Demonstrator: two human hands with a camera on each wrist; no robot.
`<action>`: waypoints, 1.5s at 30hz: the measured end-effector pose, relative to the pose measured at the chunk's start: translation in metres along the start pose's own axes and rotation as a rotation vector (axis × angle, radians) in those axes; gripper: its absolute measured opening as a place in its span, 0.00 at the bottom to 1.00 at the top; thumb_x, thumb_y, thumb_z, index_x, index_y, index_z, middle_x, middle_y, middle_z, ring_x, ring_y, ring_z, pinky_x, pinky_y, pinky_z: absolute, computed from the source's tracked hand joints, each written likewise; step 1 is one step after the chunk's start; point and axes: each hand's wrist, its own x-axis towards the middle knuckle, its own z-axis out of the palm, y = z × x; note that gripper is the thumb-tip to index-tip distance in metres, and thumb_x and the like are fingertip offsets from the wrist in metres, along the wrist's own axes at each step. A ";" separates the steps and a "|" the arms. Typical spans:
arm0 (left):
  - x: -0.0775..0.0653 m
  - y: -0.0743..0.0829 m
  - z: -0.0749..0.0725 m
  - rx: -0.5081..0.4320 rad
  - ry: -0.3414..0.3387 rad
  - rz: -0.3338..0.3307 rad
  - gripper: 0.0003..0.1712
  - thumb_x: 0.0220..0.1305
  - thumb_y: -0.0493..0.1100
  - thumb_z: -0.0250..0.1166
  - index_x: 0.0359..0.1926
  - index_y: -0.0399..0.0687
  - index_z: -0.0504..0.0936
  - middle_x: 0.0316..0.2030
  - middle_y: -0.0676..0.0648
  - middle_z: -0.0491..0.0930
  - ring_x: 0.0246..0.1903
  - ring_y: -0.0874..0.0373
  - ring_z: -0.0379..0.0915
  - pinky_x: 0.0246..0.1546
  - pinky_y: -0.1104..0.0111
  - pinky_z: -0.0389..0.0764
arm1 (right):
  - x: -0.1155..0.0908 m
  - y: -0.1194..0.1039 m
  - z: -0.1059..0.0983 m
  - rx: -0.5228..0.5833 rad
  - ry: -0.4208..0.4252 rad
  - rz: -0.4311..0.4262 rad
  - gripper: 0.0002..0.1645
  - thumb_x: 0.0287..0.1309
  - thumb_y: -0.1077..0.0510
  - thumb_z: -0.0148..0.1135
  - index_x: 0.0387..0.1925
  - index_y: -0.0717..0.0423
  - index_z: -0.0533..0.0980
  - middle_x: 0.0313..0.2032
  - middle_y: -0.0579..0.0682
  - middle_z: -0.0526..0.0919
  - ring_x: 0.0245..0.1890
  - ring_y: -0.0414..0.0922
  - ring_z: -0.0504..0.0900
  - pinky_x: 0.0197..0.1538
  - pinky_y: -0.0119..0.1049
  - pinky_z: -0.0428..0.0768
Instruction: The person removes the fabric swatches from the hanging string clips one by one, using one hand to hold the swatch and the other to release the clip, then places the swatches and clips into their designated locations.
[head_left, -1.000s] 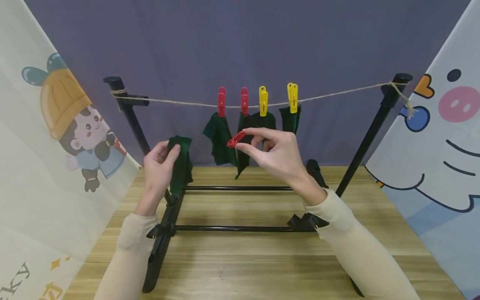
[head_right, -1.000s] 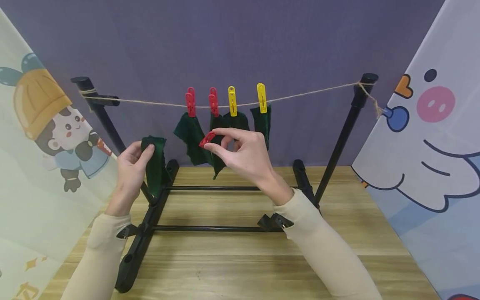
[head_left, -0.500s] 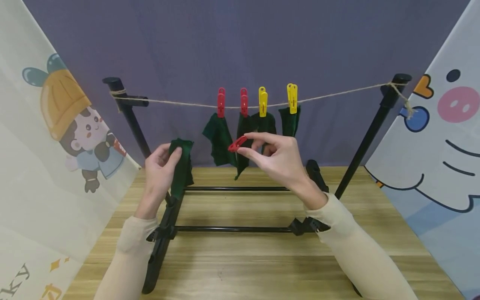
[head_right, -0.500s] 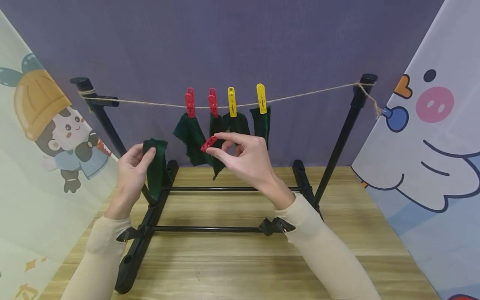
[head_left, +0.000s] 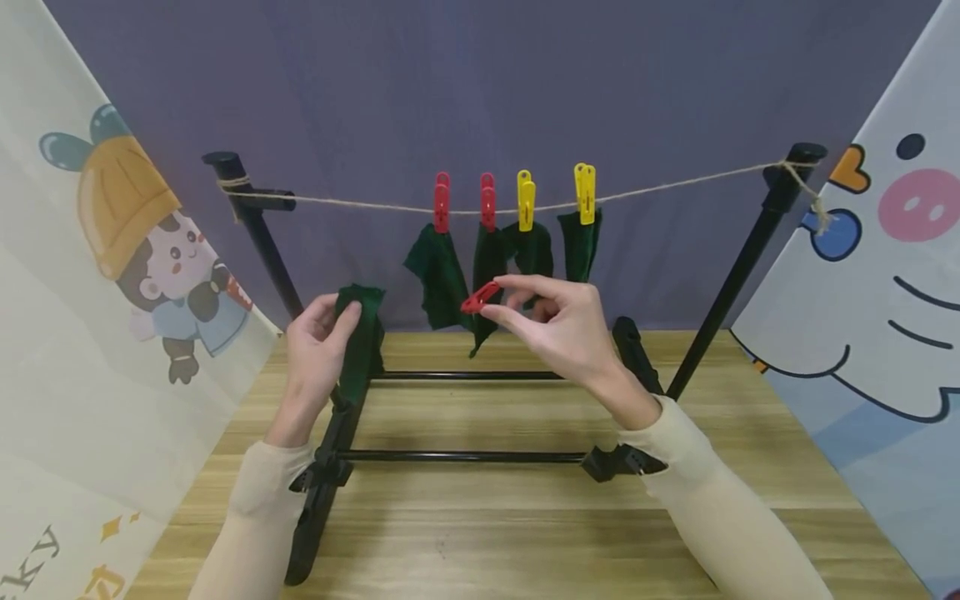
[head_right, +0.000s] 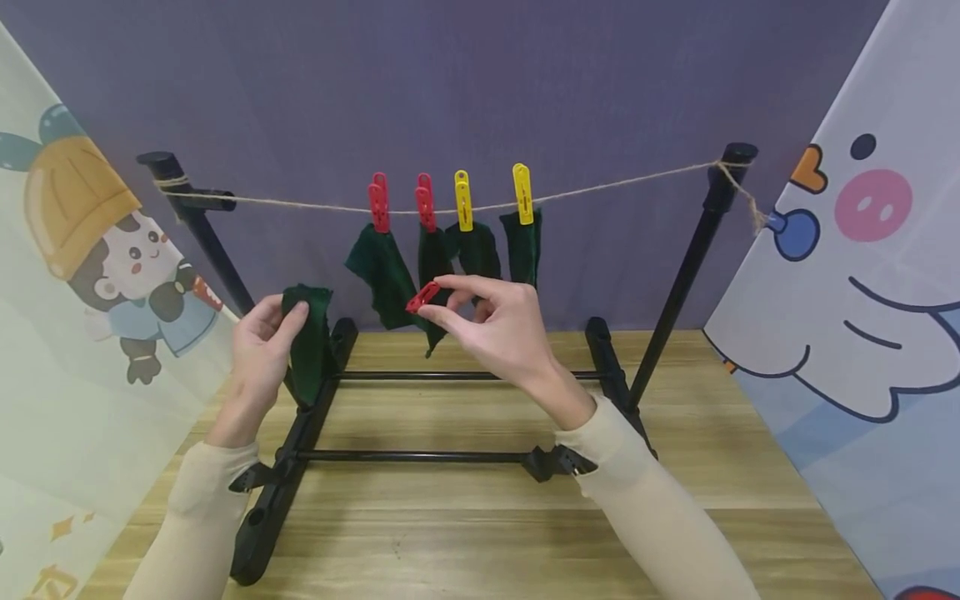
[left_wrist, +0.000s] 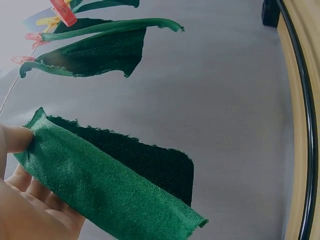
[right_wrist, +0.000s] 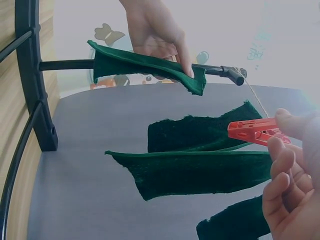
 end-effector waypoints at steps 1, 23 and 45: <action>-0.001 0.000 0.000 -0.002 -0.001 -0.005 0.13 0.66 0.43 0.63 0.44 0.37 0.80 0.36 0.47 0.83 0.33 0.56 0.78 0.33 0.70 0.80 | -0.001 0.000 0.000 -0.001 -0.002 0.005 0.17 0.48 0.64 0.73 0.42 0.63 0.83 0.25 0.47 0.82 0.09 0.38 0.62 0.13 0.32 0.58; -0.020 -0.010 -0.004 0.042 -0.032 -0.034 0.15 0.67 0.45 0.61 0.43 0.34 0.79 0.35 0.48 0.83 0.34 0.57 0.79 0.34 0.70 0.79 | -0.026 0.010 -0.005 0.023 -0.011 0.077 0.17 0.48 0.67 0.73 0.43 0.63 0.82 0.29 0.49 0.84 0.09 0.40 0.63 0.13 0.32 0.60; -0.038 -0.017 -0.007 0.112 -0.153 -0.065 0.13 0.69 0.42 0.59 0.46 0.35 0.79 0.32 0.45 0.82 0.28 0.56 0.78 0.26 0.68 0.79 | -0.059 0.031 -0.016 0.051 0.035 0.109 0.19 0.47 0.70 0.72 0.45 0.64 0.81 0.27 0.51 0.84 0.08 0.39 0.62 0.12 0.31 0.59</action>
